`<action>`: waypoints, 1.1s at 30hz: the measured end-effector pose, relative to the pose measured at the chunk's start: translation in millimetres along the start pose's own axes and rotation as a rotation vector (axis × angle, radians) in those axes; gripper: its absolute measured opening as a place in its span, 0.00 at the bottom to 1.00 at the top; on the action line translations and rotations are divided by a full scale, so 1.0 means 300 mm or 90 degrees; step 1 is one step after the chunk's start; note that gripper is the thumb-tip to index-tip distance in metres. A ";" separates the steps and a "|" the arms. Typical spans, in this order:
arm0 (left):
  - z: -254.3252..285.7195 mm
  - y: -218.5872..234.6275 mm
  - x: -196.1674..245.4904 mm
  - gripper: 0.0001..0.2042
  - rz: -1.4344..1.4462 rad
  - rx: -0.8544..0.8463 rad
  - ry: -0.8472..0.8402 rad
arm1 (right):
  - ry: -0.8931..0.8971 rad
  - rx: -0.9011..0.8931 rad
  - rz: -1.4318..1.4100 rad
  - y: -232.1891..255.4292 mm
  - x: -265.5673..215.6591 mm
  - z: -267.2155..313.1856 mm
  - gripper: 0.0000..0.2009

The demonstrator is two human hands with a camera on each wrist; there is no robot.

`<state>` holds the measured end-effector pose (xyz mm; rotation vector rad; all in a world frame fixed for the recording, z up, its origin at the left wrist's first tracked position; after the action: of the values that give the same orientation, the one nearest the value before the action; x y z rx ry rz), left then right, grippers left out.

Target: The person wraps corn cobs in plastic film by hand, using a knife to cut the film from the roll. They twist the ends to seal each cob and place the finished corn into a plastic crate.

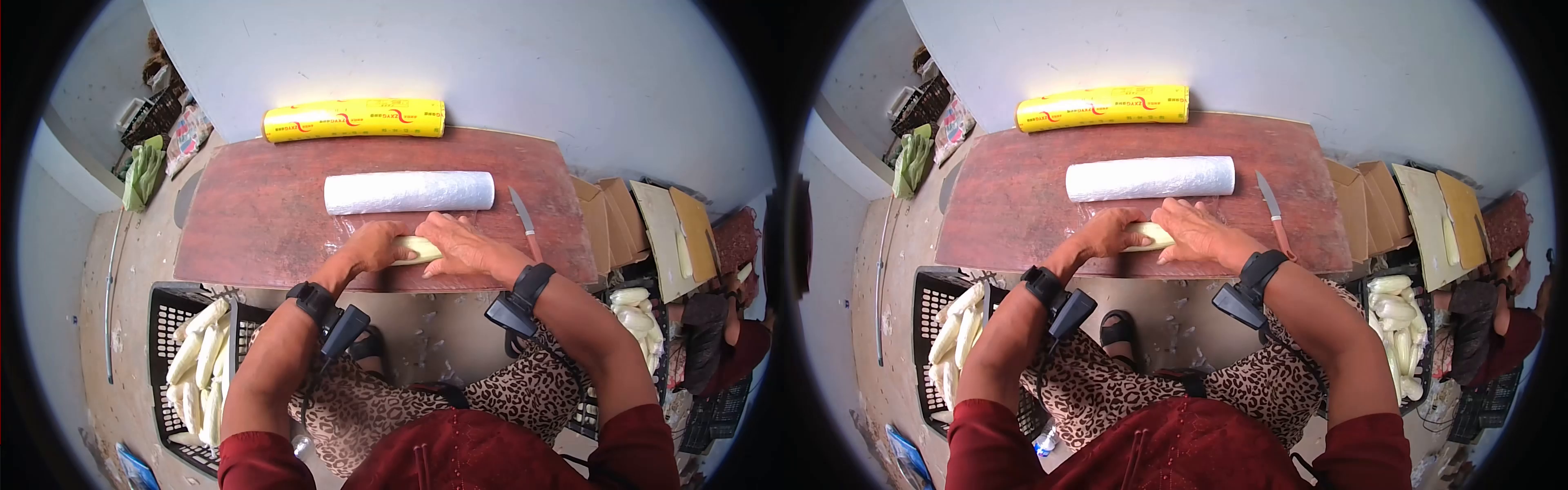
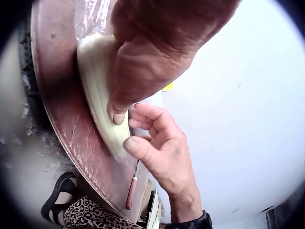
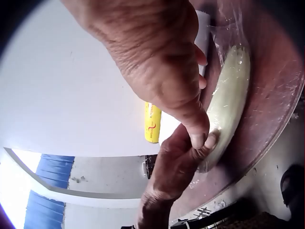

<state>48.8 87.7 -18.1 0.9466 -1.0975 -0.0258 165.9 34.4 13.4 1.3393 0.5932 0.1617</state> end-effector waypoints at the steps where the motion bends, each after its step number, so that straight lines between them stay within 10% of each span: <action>1: -0.003 -0.001 -0.002 0.18 0.000 -0.002 0.001 | 0.003 -0.008 0.034 -0.030 0.004 -0.002 0.25; 22: 0.085 0.066 -0.117 0.15 0.118 -0.004 0.167 | -0.036 -0.111 -0.041 -0.051 -0.008 -0.012 0.18; 29: 0.127 0.214 -0.236 0.14 -0.156 0.114 0.221 | -0.027 -0.111 -0.044 -0.042 -0.012 -0.012 0.19; 33: 0.160 0.230 -0.032 0.17 -0.144 0.167 0.184 | -0.032 -0.102 -0.044 -0.050 -0.006 -0.009 0.17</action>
<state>-21.2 104.7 26.3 1.2652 -0.7335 0.0695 159.8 32.5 -0.6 1.1641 0.5712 0.1168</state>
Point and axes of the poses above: each hand's wrist, its own z-axis away from the middle knuckle, its own y-axis out of the back of the hand, x = y × z, the point moved 7 cm from there along -z, towards the middle knuckle, and after that the axes turned 5 degrees about z, right-handed, at the moved point
